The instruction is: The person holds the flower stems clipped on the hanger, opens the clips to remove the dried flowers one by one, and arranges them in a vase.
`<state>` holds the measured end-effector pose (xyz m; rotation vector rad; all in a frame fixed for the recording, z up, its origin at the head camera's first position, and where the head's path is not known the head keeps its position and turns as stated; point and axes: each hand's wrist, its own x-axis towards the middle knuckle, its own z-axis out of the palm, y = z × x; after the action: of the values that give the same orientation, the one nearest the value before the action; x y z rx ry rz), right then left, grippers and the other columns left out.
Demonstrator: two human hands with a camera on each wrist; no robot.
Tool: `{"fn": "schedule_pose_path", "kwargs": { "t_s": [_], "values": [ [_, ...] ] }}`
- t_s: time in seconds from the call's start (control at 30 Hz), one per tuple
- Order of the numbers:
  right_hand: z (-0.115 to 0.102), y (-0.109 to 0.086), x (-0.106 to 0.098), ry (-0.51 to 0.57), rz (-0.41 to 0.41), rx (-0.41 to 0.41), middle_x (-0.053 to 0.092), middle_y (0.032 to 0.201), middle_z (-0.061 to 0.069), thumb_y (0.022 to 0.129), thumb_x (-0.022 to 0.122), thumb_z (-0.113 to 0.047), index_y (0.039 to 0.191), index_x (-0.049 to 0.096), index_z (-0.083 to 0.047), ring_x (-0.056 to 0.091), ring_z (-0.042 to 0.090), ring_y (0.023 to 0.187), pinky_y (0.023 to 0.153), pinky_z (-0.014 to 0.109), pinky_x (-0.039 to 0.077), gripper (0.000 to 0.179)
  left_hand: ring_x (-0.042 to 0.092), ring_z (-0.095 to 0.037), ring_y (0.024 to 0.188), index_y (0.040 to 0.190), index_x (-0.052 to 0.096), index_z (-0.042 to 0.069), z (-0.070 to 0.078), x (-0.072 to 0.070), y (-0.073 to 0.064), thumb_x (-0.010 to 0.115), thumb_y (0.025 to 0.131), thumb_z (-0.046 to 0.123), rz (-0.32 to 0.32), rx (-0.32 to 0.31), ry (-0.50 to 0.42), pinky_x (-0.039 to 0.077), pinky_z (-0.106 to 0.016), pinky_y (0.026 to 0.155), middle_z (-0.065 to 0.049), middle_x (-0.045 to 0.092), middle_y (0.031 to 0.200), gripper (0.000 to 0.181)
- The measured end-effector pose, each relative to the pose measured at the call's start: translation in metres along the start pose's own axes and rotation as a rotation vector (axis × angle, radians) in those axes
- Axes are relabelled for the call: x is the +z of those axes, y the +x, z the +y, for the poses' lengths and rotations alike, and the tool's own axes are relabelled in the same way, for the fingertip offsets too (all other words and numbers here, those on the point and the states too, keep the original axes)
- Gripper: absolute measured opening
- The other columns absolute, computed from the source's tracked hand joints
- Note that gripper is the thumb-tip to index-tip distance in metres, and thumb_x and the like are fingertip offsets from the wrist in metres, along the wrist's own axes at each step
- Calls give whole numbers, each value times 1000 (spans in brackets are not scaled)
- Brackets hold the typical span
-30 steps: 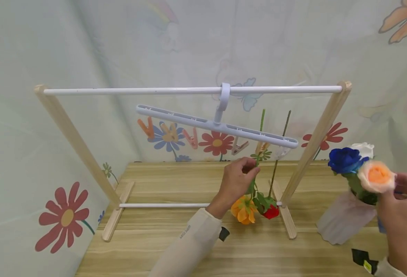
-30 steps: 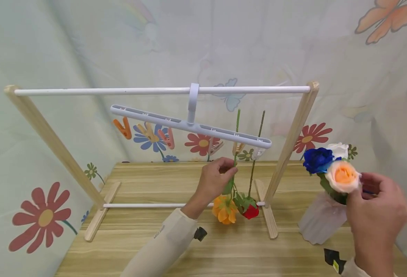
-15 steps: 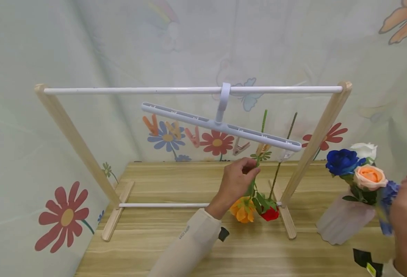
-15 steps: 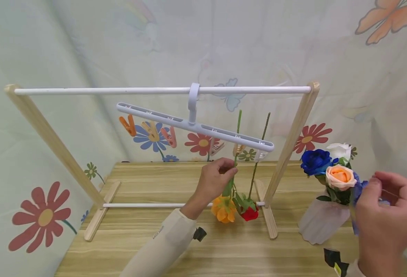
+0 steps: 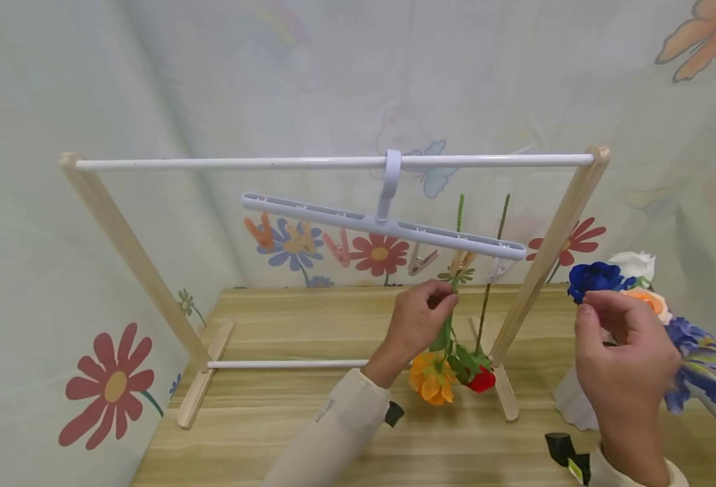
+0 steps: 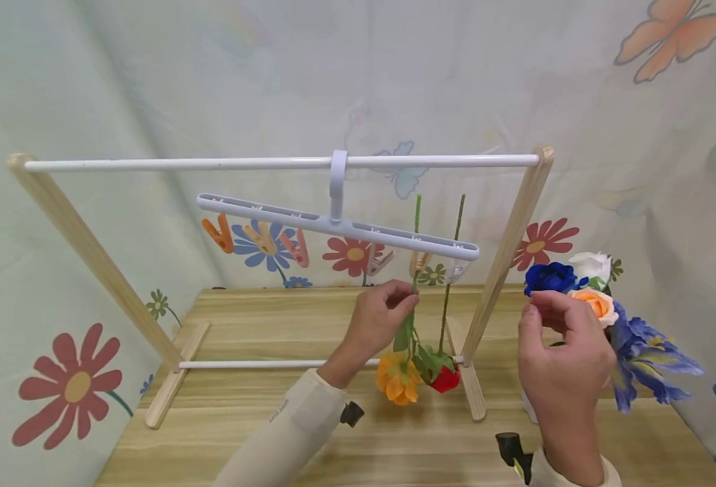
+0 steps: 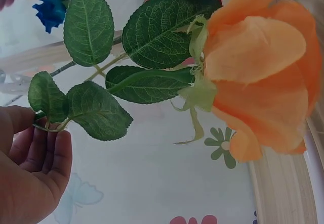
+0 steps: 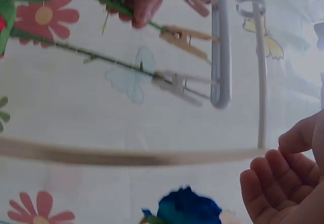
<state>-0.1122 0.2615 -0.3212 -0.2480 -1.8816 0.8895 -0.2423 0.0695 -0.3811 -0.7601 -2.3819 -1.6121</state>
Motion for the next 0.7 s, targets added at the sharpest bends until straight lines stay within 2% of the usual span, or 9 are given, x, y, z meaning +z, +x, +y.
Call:
{"fn": "schedule_pose_path", "kwargs": {
  "t_s": [0.07, 0.13, 0.23, 0.37, 0.53, 0.6, 0.7],
  "values": [
    [-4, -3, 6, 10, -51, -24, 67, 98, -16, 93, 69, -8, 110, 71, 4, 55, -16, 85, 82, 0, 43, 21, 64, -4, 80, 107, 73, 12, 0, 0, 0, 67, 99, 26, -3, 0, 0, 54, -15, 75, 0, 76, 96, 18],
    [-8, -6, 13, 21, -108, -53, 71, 101, -2, 92, 69, -6, 113, 70, 4, 54, -17, 87, 84, -1, 41, 23, 64, -4, 80, 107, 73, 11, 1, 0, -1, 67, 99, 26, -6, -1, 1, 54, -15, 75, -1, 76, 96, 18],
    [-13, -9, 25, 40, -184, -71, 72, 105, 16, 92, 70, -5, 117, 69, 3, 52, -19, 88, 83, -3, 40, 26, 64, -4, 80, 107, 74, 11, 1, 1, -1, 67, 99, 25, -11, -5, 1, 54, -15, 75, -1, 76, 96, 17],
    [-20, -11, 43, 56, -270, -32, 73, 105, 15, 92, 72, -8, 120, 68, 0, 56, -13, 86, 81, -4, 41, 30, 63, -4, 80, 107, 73, 11, 2, 1, -2, 67, 99, 25, -15, -8, 2, 54, -15, 74, -1, 75, 96, 17],
    [-26, -13, 64, 91, -379, 44, 73, 112, 16, 94, 72, -14, 128, 65, -2, 71, 18, 93, 82, -4, 42, 37, 63, -5, 80, 108, 73, 12, 5, 1, -4, 66, 99, 27, -14, -8, 21, 54, -15, 74, 0, 75, 97, 19],
    [-28, -13, 71, 105, -394, 65, 72, 114, 17, 94, 73, -15, 131, 62, -1, 72, 28, 96, 83, -4, 42, 41, 64, -5, 81, 110, 73, 12, 6, 1, -4, 67, 99, 27, -11, -5, 33, 54, -15, 75, 0, 75, 98, 19],
    [-30, -13, 81, 120, -368, 86, 72, 116, 17, 93, 74, -16, 132, 60, 0, 73, 32, 99, 82, -3, 42, 44, 66, -6, 83, 111, 74, 11, 7, 0, -4, 67, 99, 27, -6, 6, 57, 55, -15, 77, -1, 76, 98, 20]
  ]
}}
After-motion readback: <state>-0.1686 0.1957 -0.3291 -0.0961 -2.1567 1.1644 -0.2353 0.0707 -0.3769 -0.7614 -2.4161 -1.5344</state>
